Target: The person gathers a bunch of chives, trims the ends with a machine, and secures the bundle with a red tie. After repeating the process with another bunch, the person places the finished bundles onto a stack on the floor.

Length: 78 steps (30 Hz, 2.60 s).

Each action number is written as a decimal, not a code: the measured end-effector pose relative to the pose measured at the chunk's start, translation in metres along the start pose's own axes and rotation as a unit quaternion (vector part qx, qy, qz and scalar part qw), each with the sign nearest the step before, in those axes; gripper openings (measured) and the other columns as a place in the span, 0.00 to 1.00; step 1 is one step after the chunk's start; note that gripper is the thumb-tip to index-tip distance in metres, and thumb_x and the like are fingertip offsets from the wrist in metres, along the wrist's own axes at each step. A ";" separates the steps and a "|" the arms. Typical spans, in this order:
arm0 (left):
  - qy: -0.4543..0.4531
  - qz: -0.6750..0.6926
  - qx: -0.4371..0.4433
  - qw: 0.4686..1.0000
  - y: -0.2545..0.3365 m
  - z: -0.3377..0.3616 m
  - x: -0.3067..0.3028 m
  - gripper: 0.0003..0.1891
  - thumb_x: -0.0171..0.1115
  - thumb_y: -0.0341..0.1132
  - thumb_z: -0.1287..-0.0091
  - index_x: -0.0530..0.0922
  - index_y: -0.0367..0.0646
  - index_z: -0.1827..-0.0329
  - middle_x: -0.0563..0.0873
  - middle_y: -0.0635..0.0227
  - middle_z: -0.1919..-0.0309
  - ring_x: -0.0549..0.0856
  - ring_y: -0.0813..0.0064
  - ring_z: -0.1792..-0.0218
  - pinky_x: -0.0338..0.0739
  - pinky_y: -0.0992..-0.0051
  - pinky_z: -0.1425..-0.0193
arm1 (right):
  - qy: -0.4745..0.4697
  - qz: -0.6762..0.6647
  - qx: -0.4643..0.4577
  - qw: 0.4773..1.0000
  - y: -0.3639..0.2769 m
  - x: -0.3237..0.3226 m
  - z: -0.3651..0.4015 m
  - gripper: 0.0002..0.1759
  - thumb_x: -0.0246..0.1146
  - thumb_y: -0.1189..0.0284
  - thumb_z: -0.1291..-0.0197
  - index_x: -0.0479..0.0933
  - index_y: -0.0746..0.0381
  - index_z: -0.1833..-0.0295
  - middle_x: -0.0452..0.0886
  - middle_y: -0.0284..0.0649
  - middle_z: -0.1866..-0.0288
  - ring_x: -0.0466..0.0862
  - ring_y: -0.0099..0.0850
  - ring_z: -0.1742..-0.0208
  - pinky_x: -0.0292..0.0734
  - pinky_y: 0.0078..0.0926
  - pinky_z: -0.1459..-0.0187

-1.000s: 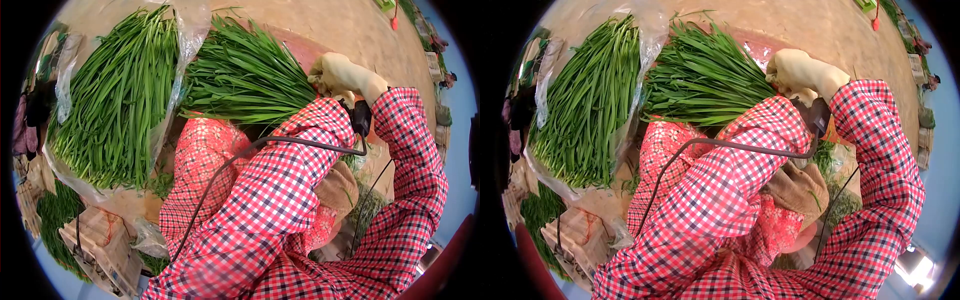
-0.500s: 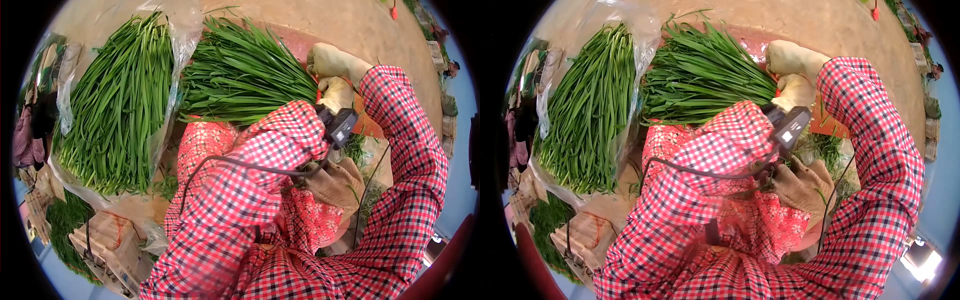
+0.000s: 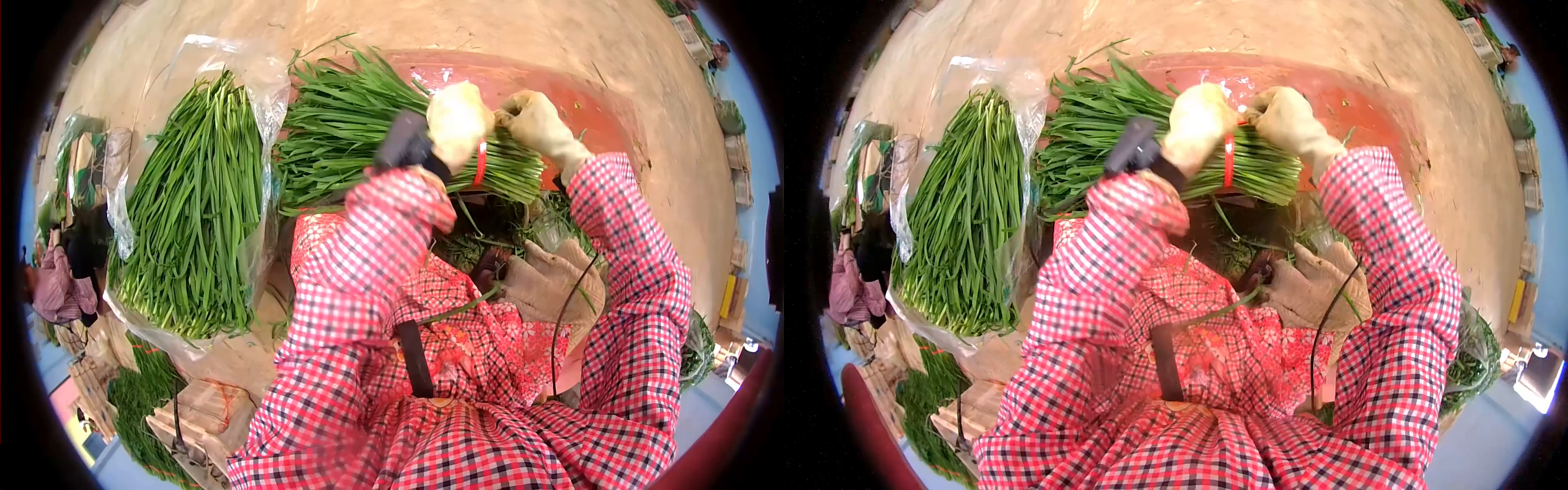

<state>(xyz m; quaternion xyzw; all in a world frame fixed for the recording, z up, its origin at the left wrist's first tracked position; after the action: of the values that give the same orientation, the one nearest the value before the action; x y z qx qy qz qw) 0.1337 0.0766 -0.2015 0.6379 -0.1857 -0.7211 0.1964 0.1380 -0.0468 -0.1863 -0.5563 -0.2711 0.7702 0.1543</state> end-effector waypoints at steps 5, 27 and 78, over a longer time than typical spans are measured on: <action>-0.131 -0.430 0.418 0.789 0.023 -0.058 0.084 0.06 0.65 0.38 0.44 0.87 0.50 0.66 0.89 0.67 0.62 0.87 0.70 0.62 0.82 0.73 0.56 | 0.003 0.373 -0.168 0.912 -0.063 0.044 0.033 0.07 0.62 0.76 0.50 0.82 0.61 0.64 0.85 0.44 0.63 0.84 0.42 0.57 0.79 0.37 0.56; 0.080 0.056 0.215 0.972 0.006 0.027 -0.035 0.09 0.67 0.39 0.39 0.85 0.42 0.64 0.87 0.59 0.68 0.85 0.56 0.62 0.79 0.65 0.55 | -0.051 -0.230 -0.042 0.971 0.003 0.025 -0.011 0.11 0.70 0.75 0.43 0.83 0.64 0.53 0.86 0.34 0.63 0.81 0.23 0.62 0.79 0.22 0.56; -0.018 0.056 0.318 0.946 0.008 0.108 -0.093 0.42 0.81 0.36 0.59 0.74 0.43 0.36 0.84 0.56 0.49 0.84 0.58 0.47 0.77 0.65 0.40 | -0.195 -0.447 0.145 0.861 0.126 -0.001 0.133 0.28 0.54 0.52 0.28 0.77 0.70 0.45 0.85 0.49 0.54 0.86 0.40 0.56 0.83 0.38 0.49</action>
<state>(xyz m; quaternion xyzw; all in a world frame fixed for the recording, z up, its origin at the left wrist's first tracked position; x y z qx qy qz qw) 0.0370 0.1197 -0.1055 0.6429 -0.4439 -0.6239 0.0202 0.0215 -0.1809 -0.2288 -0.1854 -0.4008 0.7415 0.5051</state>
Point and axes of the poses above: each hand's wrist, its own z-axis away from the middle knuckle, its own x-axis out of the palm, y = z × x, the point moved 9 cm from there along -z, towards the middle knuckle
